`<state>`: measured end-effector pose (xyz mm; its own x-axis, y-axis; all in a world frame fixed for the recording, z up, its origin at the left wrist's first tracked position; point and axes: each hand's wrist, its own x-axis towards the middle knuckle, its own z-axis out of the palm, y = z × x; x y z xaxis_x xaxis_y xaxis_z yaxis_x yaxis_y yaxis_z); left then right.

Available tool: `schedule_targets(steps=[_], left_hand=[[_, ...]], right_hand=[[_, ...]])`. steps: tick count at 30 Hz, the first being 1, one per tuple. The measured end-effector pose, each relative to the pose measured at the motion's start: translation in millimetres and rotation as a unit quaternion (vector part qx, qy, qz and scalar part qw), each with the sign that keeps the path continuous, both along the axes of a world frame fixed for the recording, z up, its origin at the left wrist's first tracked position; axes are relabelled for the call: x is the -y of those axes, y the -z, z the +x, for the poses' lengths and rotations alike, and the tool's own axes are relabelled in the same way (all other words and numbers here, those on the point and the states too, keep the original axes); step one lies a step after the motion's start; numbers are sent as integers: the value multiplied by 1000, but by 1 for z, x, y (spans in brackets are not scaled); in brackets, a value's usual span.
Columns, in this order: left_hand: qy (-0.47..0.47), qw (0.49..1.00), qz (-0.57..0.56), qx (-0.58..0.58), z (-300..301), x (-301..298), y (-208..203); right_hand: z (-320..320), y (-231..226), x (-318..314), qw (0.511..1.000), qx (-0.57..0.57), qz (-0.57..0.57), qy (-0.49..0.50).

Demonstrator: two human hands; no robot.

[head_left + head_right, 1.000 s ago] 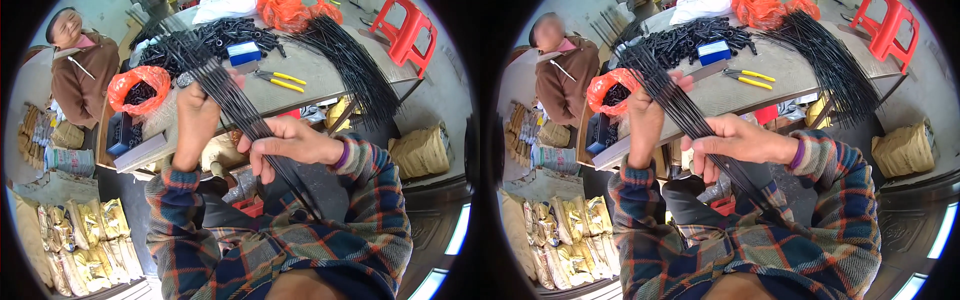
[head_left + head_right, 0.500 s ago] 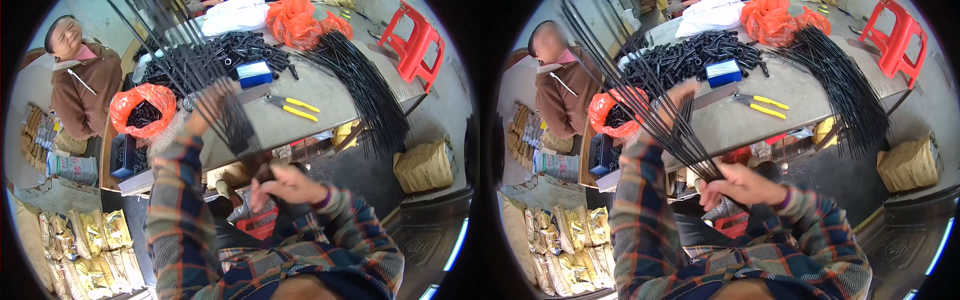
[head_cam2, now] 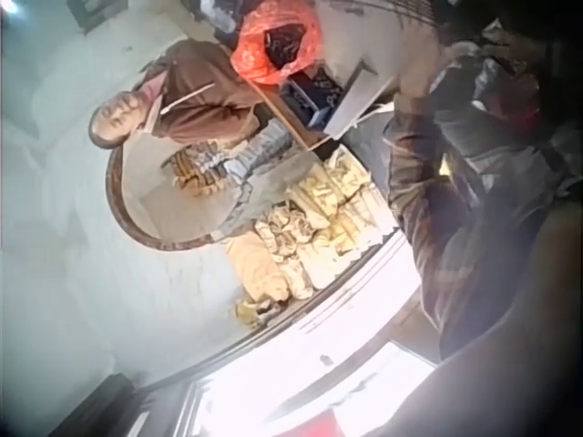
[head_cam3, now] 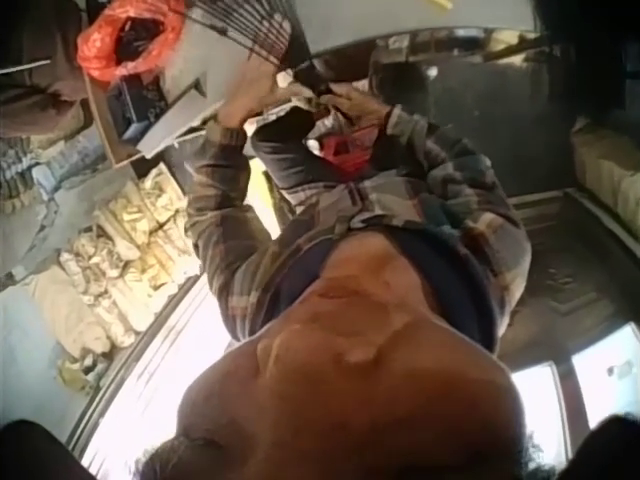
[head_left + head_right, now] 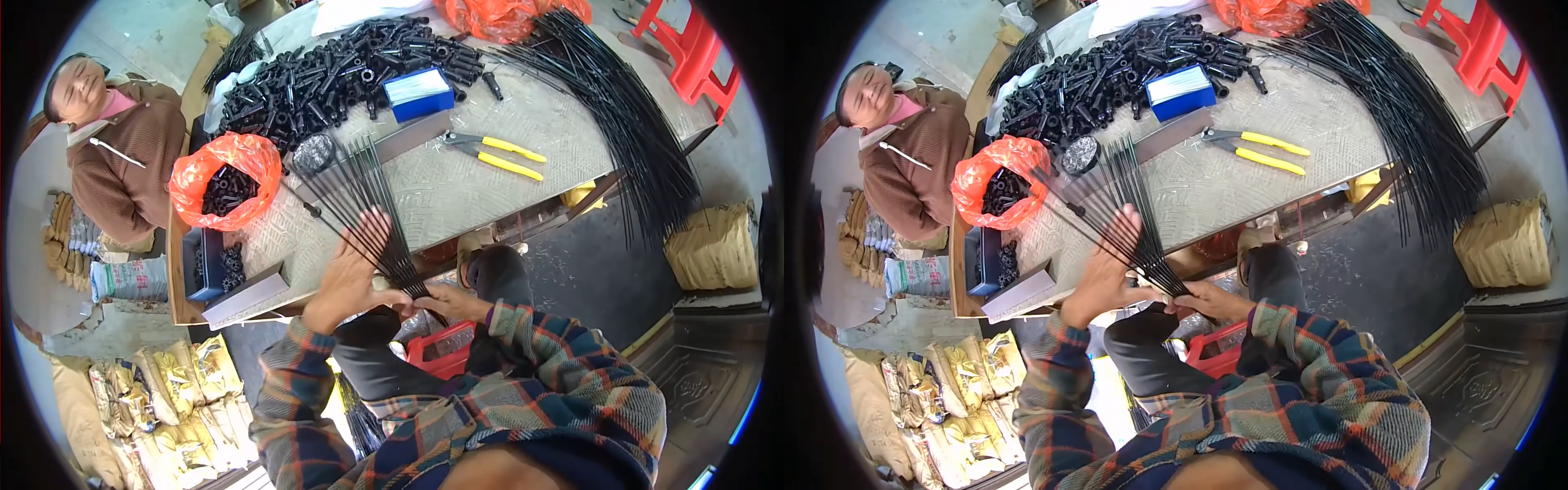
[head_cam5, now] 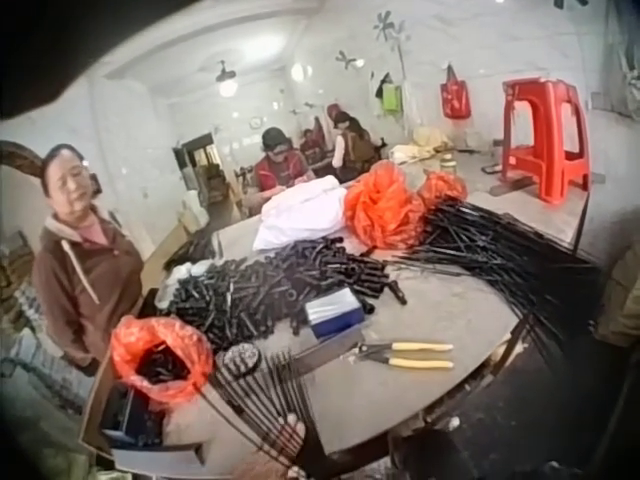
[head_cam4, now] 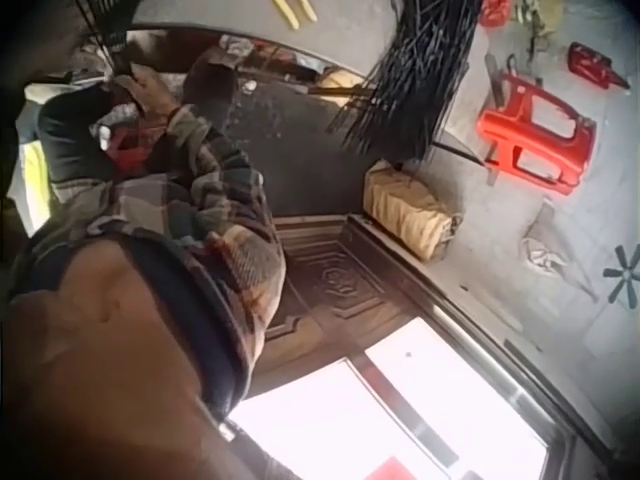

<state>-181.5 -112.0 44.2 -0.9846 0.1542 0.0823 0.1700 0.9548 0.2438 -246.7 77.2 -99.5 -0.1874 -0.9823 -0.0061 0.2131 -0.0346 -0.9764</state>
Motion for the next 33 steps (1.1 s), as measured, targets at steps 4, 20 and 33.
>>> schedule_targets(steps=[4, 20, 33], left_hand=[[55, 995, -27, -76, -25, 1, 21], [-13, 991, -45, -125, -30, -8, 26], [3, 995, -21, -99, -27, -4, 22]], right_hand=[[-35, 19, 24, 973, -228, -34, -2], [-177, -177, 39, 924, -339, -50, 166], [-276, -177, 121, 637, -733, 163, 174]])
